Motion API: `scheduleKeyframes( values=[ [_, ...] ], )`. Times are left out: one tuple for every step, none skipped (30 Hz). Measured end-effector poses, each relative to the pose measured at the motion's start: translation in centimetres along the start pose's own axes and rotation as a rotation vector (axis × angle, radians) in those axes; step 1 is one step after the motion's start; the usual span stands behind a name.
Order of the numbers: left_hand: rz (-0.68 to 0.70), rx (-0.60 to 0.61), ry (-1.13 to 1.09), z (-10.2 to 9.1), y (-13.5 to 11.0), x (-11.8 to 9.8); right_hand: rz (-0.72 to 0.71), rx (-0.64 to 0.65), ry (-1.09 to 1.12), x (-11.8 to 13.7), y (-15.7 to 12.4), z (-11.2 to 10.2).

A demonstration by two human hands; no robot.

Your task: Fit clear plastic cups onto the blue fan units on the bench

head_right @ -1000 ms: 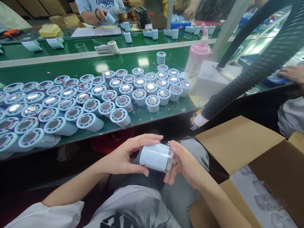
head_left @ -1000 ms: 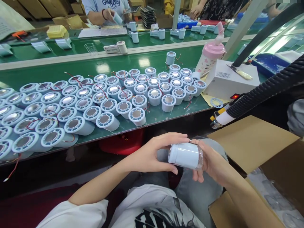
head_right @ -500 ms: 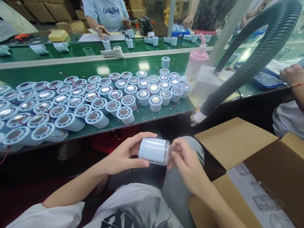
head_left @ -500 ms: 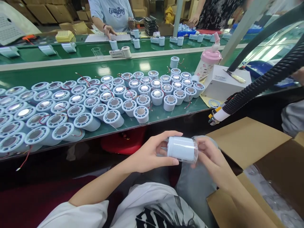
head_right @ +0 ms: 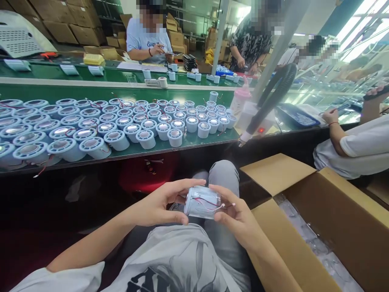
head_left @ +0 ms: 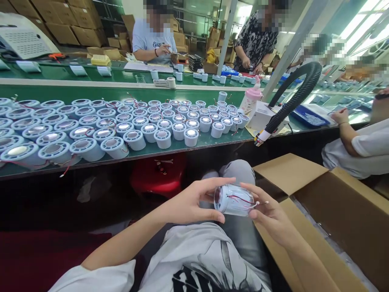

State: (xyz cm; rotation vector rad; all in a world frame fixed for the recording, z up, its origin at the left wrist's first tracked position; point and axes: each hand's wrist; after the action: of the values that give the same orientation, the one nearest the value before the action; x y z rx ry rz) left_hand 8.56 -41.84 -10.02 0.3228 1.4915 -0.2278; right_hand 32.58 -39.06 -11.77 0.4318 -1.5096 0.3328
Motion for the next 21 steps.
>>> scheduleKeyframes(
  values=[
    [0.006,0.016,-0.007,0.2,-0.4,0.3,0.032,-0.006,0.023,0.0,-0.5,0.2],
    [0.010,0.027,-0.020,0.4,-0.8,0.5,0.048,-0.005,0.032,0.0,-0.8,0.3],
    [0.015,0.032,-0.031,0.5,-1.1,0.8,0.061,0.005,0.031,0.0,-1.0,0.4],
    [0.024,0.030,-0.034,0.5,-1.3,1.0,0.072,0.018,0.027,0.1,-1.2,0.4],
    [0.037,0.023,-0.028,0.5,-1.4,1.2,0.085,0.033,0.024,0.2,-1.2,0.3],
    [0.053,0.015,-0.013,0.5,-1.5,1.4,0.099,0.046,0.024,0.3,-1.2,0.3],
    [0.067,0.012,0.006,0.4,-1.4,1.5,0.120,0.055,0.024,0.4,-1.2,0.2],
    [0.075,0.012,0.022,0.4,-1.3,1.5,0.148,0.058,0.021,0.5,-1.0,0.1],
    [0.072,0.013,0.032,0.3,-1.2,1.5,0.175,0.051,0.019,0.5,-0.8,0.0],
    [0.057,0.014,0.032,0.2,-0.9,1.5,0.198,0.034,0.019,0.4,-0.5,-0.1],
    [0.031,0.018,0.019,0.1,-0.5,1.6,0.221,0.016,0.023,0.4,-0.1,-0.2],
    [-0.002,0.022,-0.006,0.0,-0.1,1.6,0.244,-0.001,0.033,0.3,0.3,-0.3],
    [-0.038,0.026,-0.042,0.0,0.4,1.8,0.269,-0.015,0.048,0.2,0.9,-0.4],
    [-0.073,0.031,-0.083,-0.1,1.0,1.9,0.294,-0.025,0.063,0.1,1.4,-0.6],
    [-0.109,0.035,-0.125,-0.3,1.6,2.2,0.319,-0.026,0.076,0.0,2.1,-0.8],
    [-0.143,0.037,-0.164,-0.4,2.3,2.4,0.343,-0.018,0.091,-0.1,2.7,-1.0],
    [-0.176,0.032,-0.197,-0.6,3.0,2.7,0.360,-0.009,0.108,-0.2,3.4,-1.2],
    [-0.209,0.023,-0.225,-0.7,3.6,3.0,0.372,0.000,0.129,-0.4,4.0,-1.5],
    [-0.240,0.014,-0.249,-0.8,4.3,3.2,0.379,0.009,0.157,-0.5,4.5,-1.8],
    [-0.264,0.006,-0.270,-0.9,4.9,3.5,0.385,0.013,0.185,-0.7,5.1,-2.2],
    [-0.281,-0.001,-0.287,-1.0,5.5,3.7,0.390,0.010,0.208,-0.8,5.5,-2.5]
  ],
)
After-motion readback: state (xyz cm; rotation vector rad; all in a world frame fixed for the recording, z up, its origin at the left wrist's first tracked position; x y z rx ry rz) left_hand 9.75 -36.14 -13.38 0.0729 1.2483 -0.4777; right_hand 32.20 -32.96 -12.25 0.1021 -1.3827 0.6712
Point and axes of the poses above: each hand's wrist, its own y-axis towards the middle knuckle, its own z-axis out of the palm, x = y × z, and after that the axes turned 9 degrees about -x, right-handed
